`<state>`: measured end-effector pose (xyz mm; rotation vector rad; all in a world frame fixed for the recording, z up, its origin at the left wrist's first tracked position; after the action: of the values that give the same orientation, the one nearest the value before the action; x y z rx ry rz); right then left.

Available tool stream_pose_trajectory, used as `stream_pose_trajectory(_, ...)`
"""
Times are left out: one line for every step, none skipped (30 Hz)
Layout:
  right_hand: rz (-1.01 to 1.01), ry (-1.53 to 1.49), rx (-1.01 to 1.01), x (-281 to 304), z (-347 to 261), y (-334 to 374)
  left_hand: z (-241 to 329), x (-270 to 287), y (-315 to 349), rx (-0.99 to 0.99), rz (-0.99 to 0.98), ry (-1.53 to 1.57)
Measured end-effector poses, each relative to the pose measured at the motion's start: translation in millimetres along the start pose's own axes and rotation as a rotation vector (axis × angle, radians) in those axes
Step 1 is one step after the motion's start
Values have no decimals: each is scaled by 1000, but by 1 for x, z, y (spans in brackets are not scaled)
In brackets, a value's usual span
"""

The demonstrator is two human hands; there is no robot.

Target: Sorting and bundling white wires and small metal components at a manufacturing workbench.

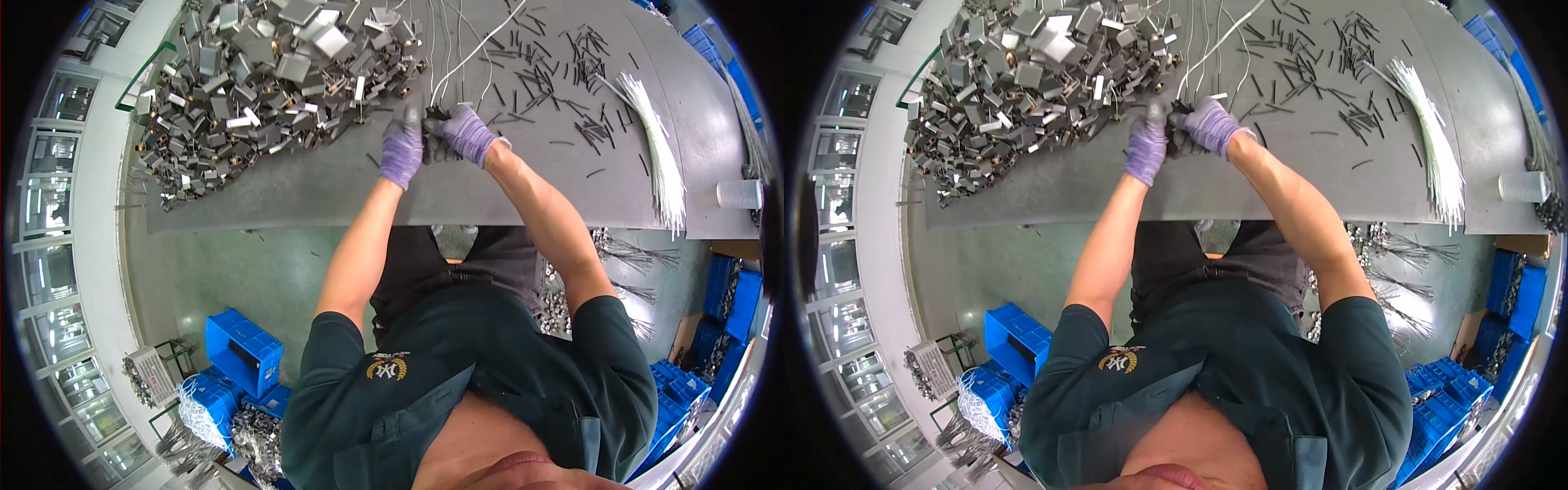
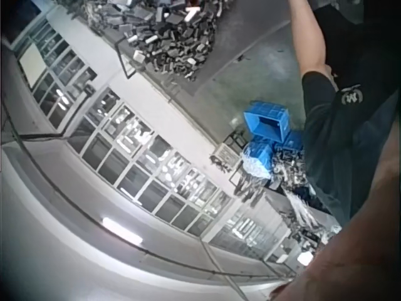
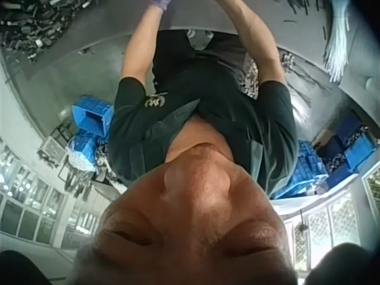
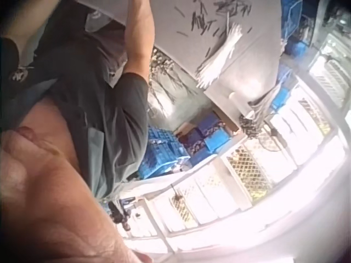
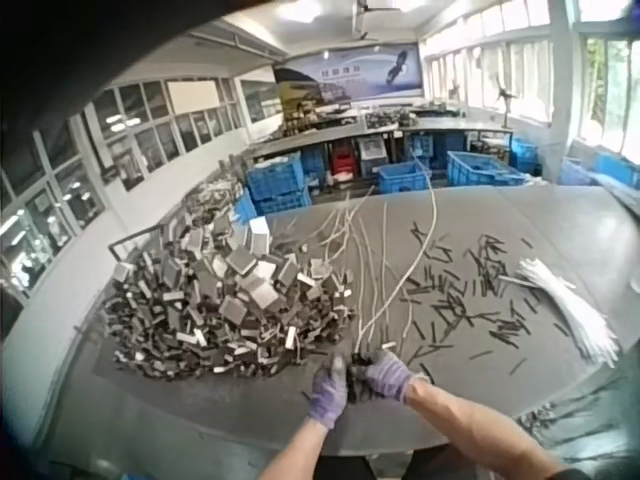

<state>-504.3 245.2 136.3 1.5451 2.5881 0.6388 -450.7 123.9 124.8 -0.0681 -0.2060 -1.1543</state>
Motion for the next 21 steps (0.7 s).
stream_pose_trajectory(-28,68,-48,14,-4,-6,15,-8,-6,40,-161,-165)
stream_pose_trajectory(-76,142,-85,18,-11,-8,17,-11,-18,-301,173,-542)
stream_pose_trajectory(-81,146,-68,23,-14,-12,7,-11,-30,-331,226,-470)
stream_pose_trajectory(44,159,-48,46,-9,-17,20,-24,-38,-364,250,-382)
stream_pose_trajectory(149,172,-16,59,-11,-19,25,-28,-50,-293,239,-23)
stream_pose_trajectory(154,173,-2,67,-10,-20,32,-33,-67,-216,217,334)
stream_pose_trajectory(150,82,15,58,-14,-18,15,-17,-101,-71,246,404)
stream_pose_trajectory(172,-9,14,61,-10,-18,19,-19,-115,-75,253,409)
stream_pose_trajectory(188,-52,-3,62,0,-21,21,-23,-125,56,225,528)
stream_pose_trajectory(197,-52,-1,65,4,-18,23,-32,-129,189,185,644)
stream_pose_trajectory(201,-124,33,68,6,-13,25,-35,-127,187,179,646)
stream_pose_trajectory(202,-197,67,69,9,-10,26,-34,-123,162,185,607)
stream_pose_trajectory(192,-316,78,71,19,-14,27,-33,-117,139,187,566)
stream_pose_trajectory(181,-320,81,64,17,-13,27,-22,-114,111,206,520)
stream_pose_trajectory(173,-424,66,54,15,-12,9,-9,-118,50,93,518)
stream_pose_trajectory(178,-527,42,48,18,-12,5,-7,-109,56,94,515)
stream_pose_trajectory(190,-532,40,50,20,-12,9,-9,-93,-32,95,486)
stream_pose_trajectory(168,-511,43,49,21,-12,13,-10,-76,-121,97,457)
stream_pose_trajectory(134,-493,47,41,20,-11,17,-7,-60,-124,73,468)
stream_pose_trajectory(131,-497,45,34,18,-10,14,-4,-45,-122,74,463)
stream_pose_trajectory(131,-482,32,26,15,-11,13,-2,-30,-123,36,497)
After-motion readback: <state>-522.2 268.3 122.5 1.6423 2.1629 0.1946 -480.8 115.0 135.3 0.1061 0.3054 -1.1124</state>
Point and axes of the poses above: each hand's wrist, its own y-axis away from the middle knuckle, its own x-axis out of the back of the hand, z = x × y, the point moved 4 cm from there along -y, towards the middle knuckle, and after that the axes turned 7 degrees about z, right-handed, at the moved point
